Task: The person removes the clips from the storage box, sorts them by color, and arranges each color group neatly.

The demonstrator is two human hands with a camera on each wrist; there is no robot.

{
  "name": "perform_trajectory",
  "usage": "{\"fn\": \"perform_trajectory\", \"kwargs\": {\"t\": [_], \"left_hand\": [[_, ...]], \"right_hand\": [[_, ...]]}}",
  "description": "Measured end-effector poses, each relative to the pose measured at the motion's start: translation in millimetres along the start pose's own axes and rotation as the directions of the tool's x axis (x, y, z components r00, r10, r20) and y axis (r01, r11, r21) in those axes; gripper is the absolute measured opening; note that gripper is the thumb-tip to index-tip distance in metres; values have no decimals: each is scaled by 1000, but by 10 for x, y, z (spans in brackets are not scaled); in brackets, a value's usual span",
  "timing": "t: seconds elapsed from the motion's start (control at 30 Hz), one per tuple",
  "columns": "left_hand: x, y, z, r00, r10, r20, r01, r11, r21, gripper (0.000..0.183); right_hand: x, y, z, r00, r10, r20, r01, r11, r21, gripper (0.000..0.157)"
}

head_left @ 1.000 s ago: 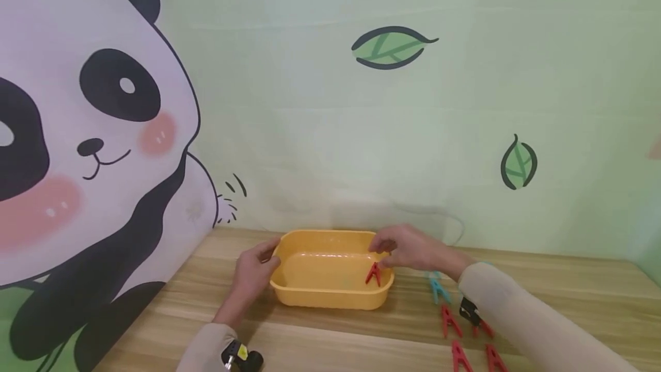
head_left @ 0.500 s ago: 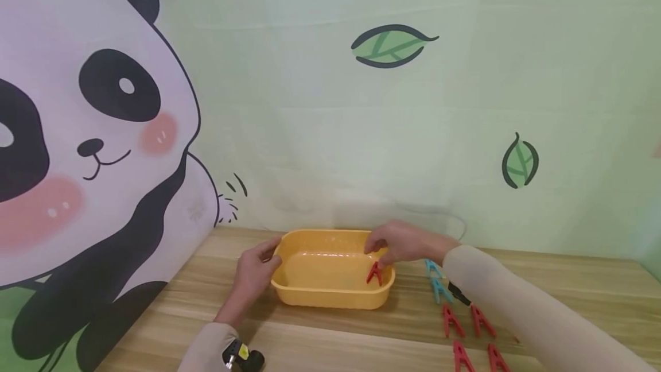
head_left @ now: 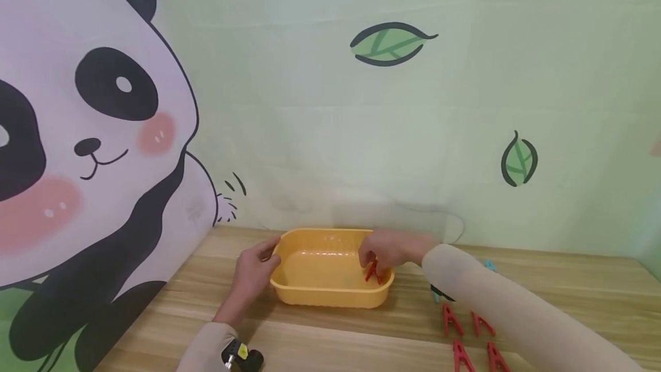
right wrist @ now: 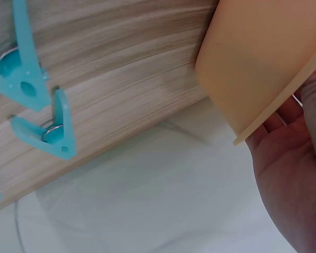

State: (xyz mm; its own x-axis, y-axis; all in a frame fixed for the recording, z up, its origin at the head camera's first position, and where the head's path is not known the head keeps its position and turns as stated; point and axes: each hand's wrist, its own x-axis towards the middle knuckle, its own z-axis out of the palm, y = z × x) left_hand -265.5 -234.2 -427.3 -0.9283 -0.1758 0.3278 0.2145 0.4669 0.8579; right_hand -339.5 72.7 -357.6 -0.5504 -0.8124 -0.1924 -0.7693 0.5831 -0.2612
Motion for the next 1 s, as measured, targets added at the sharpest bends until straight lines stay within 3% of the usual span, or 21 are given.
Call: {"fn": "perform_trajectory", "kwargs": {"t": [0.47,0.57,0.7,1.0], "left_hand": [[-13,22,-6,999,-31,20,31,1000,2,45],[-9,19,-7,999,-25,23,25,1000,-3,45],[-13,13,-7,1000,-18,22,18,1000,1,45],[-24,31,5,999,-26,28,26,1000,4,45]], "right_hand": [[-34,4,9,998,-47,-42,48,999,17,17],[-38,-26,-4,998,-59,-31,58,997,-49,16],[-21,-50,26,999,-45,-13,44,994,-105,18],[-32,-75,69,1000,-5,-8,4,994,-109,16]]}}
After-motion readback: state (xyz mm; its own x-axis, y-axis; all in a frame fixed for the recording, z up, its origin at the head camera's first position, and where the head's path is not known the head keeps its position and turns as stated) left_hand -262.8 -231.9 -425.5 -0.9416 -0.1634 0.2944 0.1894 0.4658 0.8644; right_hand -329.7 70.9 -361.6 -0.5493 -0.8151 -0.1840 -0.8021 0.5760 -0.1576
